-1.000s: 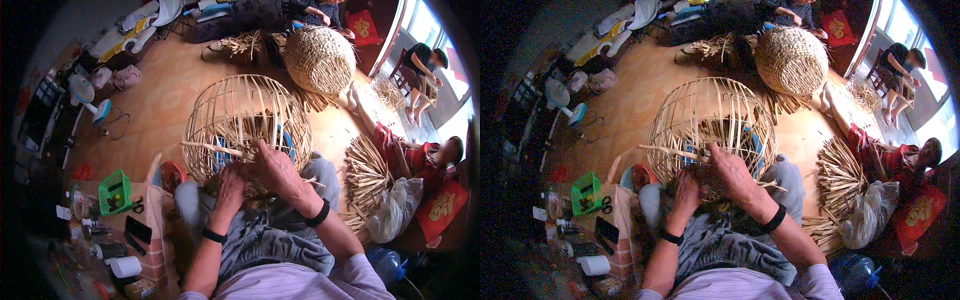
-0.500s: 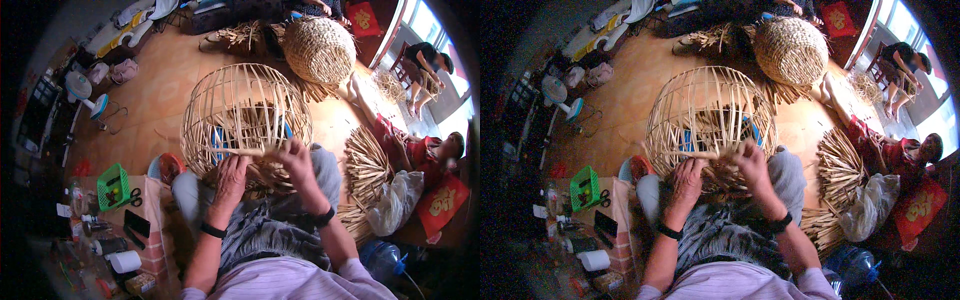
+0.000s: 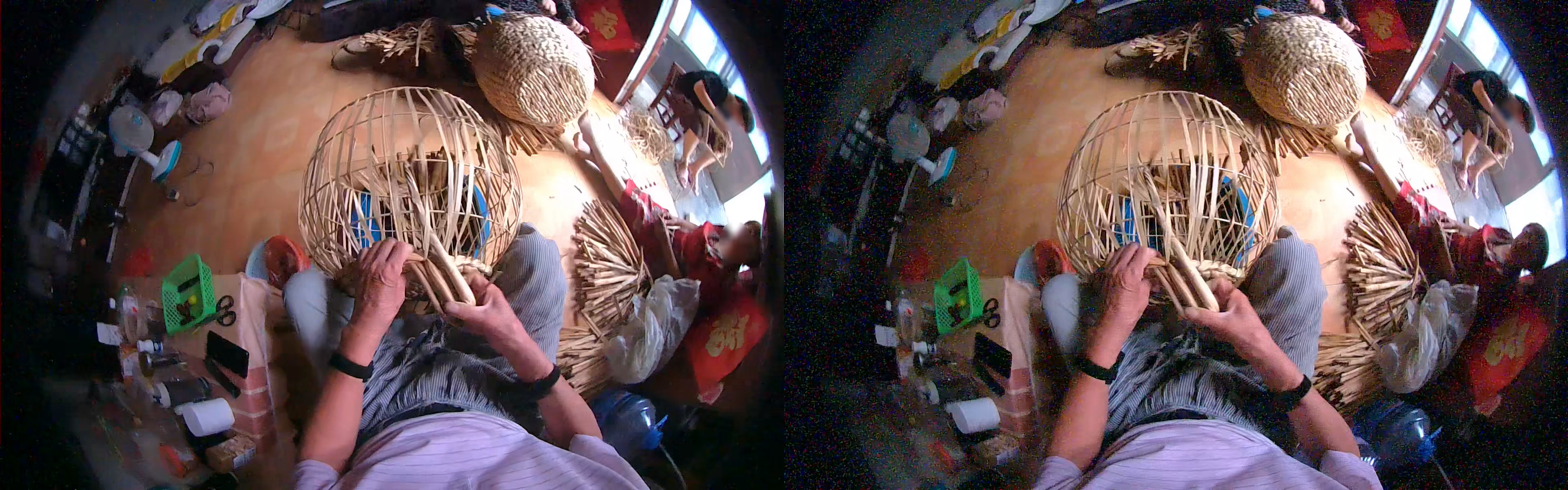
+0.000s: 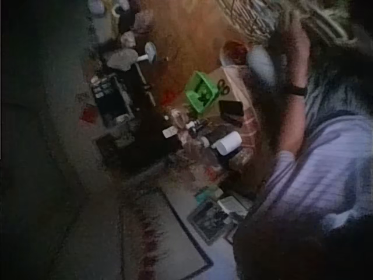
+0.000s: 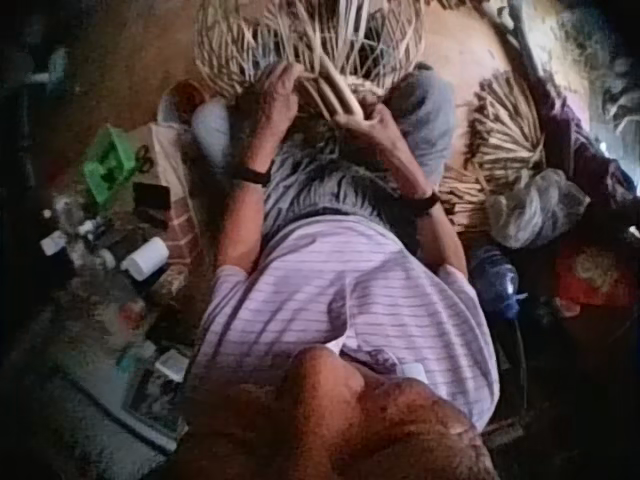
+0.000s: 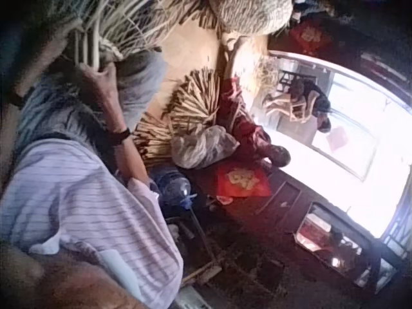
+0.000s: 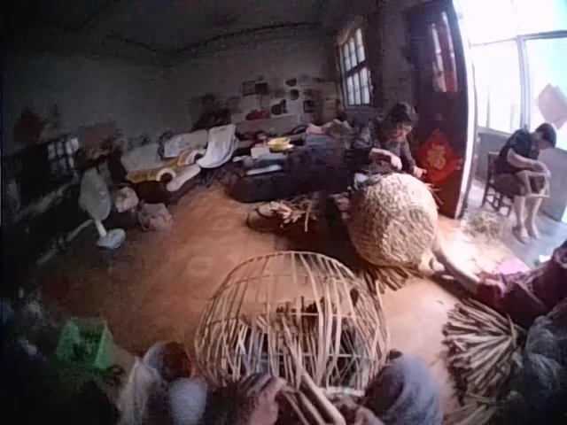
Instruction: The person is weaving a wicker or bamboo basket using long strips of material.
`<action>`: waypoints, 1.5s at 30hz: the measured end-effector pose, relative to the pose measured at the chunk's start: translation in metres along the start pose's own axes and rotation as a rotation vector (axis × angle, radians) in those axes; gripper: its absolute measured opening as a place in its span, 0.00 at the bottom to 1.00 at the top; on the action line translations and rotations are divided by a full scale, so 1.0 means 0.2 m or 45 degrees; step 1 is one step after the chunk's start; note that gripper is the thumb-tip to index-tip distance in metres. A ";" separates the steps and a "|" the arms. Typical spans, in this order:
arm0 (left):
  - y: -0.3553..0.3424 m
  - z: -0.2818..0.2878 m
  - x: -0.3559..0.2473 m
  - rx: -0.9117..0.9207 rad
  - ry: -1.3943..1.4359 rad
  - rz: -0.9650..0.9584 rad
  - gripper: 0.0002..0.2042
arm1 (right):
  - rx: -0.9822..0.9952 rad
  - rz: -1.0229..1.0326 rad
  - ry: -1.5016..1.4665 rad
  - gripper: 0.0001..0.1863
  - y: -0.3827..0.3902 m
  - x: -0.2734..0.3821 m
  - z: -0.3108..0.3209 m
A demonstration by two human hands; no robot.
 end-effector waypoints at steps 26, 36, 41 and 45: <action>-0.11 0.17 -0.11 0.099 0.075 -0.234 0.17 | 0.158 -0.024 -0.076 0.25 0.01 0.19 0.28; -0.16 0.13 -0.04 0.142 0.287 -0.325 0.14 | 0.008 0.386 -0.912 0.13 0.05 0.11 0.57; -0.15 0.13 -0.02 0.087 0.327 -0.325 0.12 | -0.765 0.288 -0.926 0.13 0.09 0.19 0.46; -0.14 0.13 -0.03 0.087 0.294 -0.319 0.11 | 0.125 0.429 -1.103 0.16 0.12 0.19 0.61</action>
Point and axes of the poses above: each hand's wrist, its own y-axis away from the middle knuckle, its own z-axis out of the back of the hand, x = y × z, the point moved 4 cm from there along -y, towards the middle knuckle, and after that the axes turned 7 degrees about -y, right-handed, at the moved point
